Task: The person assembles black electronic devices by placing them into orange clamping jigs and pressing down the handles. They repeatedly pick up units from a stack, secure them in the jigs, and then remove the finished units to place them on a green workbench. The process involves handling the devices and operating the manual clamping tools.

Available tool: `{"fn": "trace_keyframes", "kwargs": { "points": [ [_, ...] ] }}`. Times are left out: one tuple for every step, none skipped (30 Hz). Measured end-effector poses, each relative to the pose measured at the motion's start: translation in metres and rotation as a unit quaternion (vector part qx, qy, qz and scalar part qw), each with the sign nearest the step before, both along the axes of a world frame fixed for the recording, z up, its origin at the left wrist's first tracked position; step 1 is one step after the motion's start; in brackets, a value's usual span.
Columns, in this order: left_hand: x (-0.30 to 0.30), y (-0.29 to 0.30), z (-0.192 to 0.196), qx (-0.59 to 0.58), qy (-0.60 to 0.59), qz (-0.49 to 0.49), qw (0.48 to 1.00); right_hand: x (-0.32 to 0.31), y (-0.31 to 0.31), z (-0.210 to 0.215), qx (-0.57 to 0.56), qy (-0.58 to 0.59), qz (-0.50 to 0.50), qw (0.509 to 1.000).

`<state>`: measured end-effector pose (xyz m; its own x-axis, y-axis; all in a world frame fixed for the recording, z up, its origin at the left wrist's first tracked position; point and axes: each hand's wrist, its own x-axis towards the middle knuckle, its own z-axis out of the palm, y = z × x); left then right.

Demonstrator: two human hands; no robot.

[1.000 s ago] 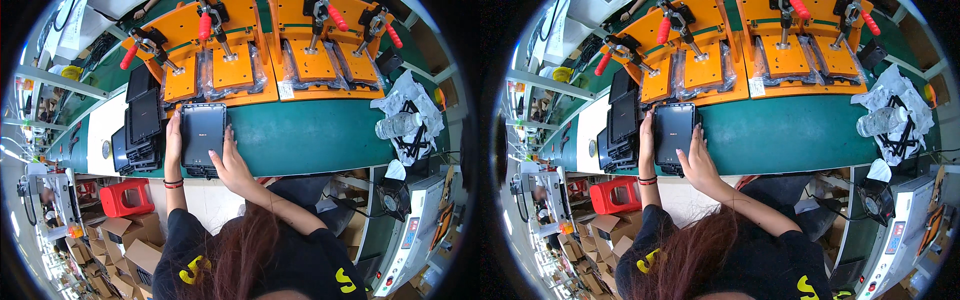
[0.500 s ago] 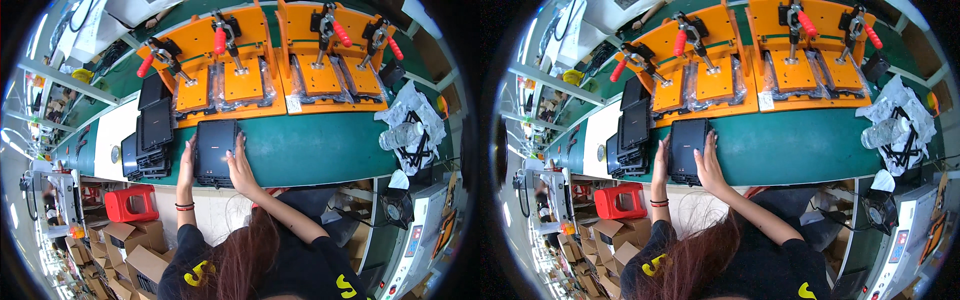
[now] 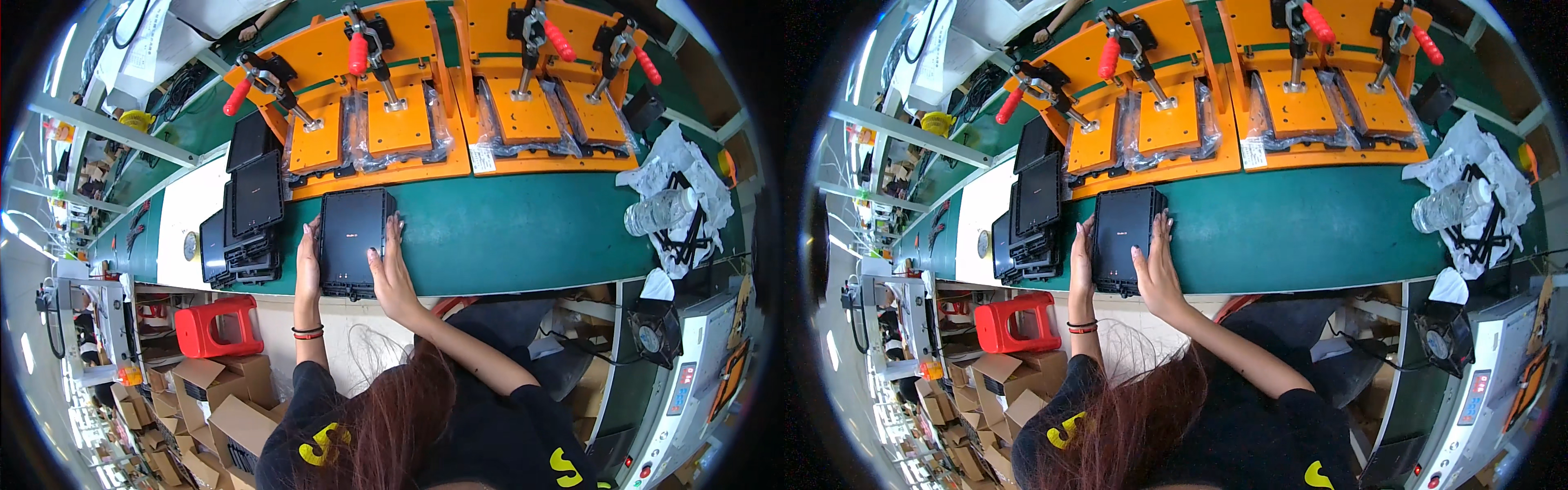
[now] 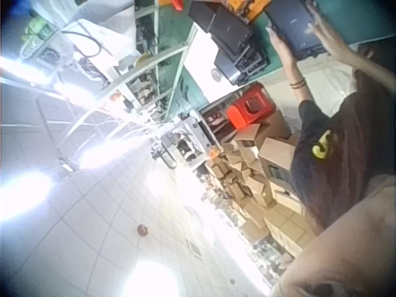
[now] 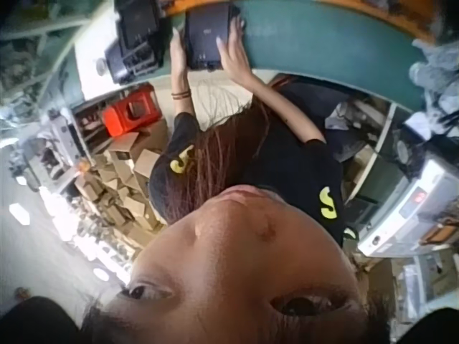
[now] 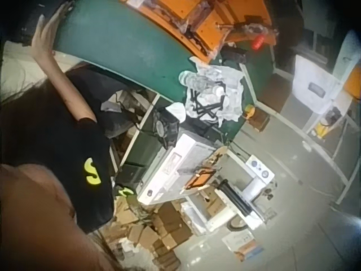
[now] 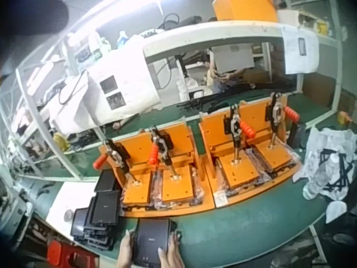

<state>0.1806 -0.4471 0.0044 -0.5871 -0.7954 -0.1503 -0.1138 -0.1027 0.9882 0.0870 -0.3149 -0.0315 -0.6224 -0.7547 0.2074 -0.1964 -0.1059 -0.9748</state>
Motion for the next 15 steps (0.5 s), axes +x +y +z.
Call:
{"fn": "trace_keyframes", "kwargs": {
  "points": [
    [0.002,-0.002,-0.001,-0.009,-0.003,-0.005,1.0,0.0,0.0,0.001,0.0,-0.007,0.001,1.0],
    [0.005,-0.002,-0.001,-0.015,0.0,-0.002,1.0,0.0,0.002,0.001,-0.01,-0.009,0.003,1.0],
    [0.008,-0.002,-0.002,-0.022,0.002,0.001,1.0,0.0,0.005,0.002,-0.02,-0.012,0.005,1.0],
    [0.009,-0.002,-0.001,-0.03,0.006,0.005,1.0,-0.002,0.008,0.004,-0.031,-0.012,0.007,0.999],
    [0.013,-0.001,0.002,-0.07,-0.02,0.026,0.997,-0.003,0.012,0.007,-0.038,-0.014,0.003,0.999],
    [0.018,0.001,0.006,-0.111,-0.045,0.047,0.992,-0.003,0.016,0.01,-0.045,-0.015,-0.001,0.999],
    [0.02,0.005,0.012,-0.152,-0.068,0.066,0.984,-0.006,0.021,0.015,-0.051,-0.015,-0.007,0.999],
    [0.007,0.021,0.029,-0.271,-0.075,0.088,0.956,-0.013,0.028,0.024,-0.068,-0.033,-0.015,0.997],
    [-0.003,0.031,0.038,-0.353,-0.089,0.103,0.926,-0.017,0.036,0.034,-0.089,-0.023,-0.022,0.996],
    [-0.02,0.048,0.054,-0.388,-0.06,0.098,0.914,-0.025,0.046,0.046,-0.111,-0.006,-0.034,0.993],
    [-0.035,0.069,0.069,-0.418,-0.029,0.091,0.903,-0.032,0.06,0.058,-0.13,0.012,-0.05,0.99],
    [-0.055,0.086,0.072,-0.385,0.039,0.057,0.92,-0.038,0.073,0.065,-0.165,0.035,-0.064,0.984],
    [-0.072,0.106,0.072,-0.345,0.108,0.019,0.932,-0.041,0.089,0.071,-0.168,0.051,-0.065,0.982],
    [-0.09,0.124,0.065,-0.287,0.186,-0.039,0.939,-0.045,0.105,0.074,-0.177,0.084,-0.074,0.978],
    [-0.111,0.143,0.051,-0.201,0.241,-0.108,0.943,-0.053,0.125,0.075,-0.18,0.131,-0.106,0.969]
  ]
}}
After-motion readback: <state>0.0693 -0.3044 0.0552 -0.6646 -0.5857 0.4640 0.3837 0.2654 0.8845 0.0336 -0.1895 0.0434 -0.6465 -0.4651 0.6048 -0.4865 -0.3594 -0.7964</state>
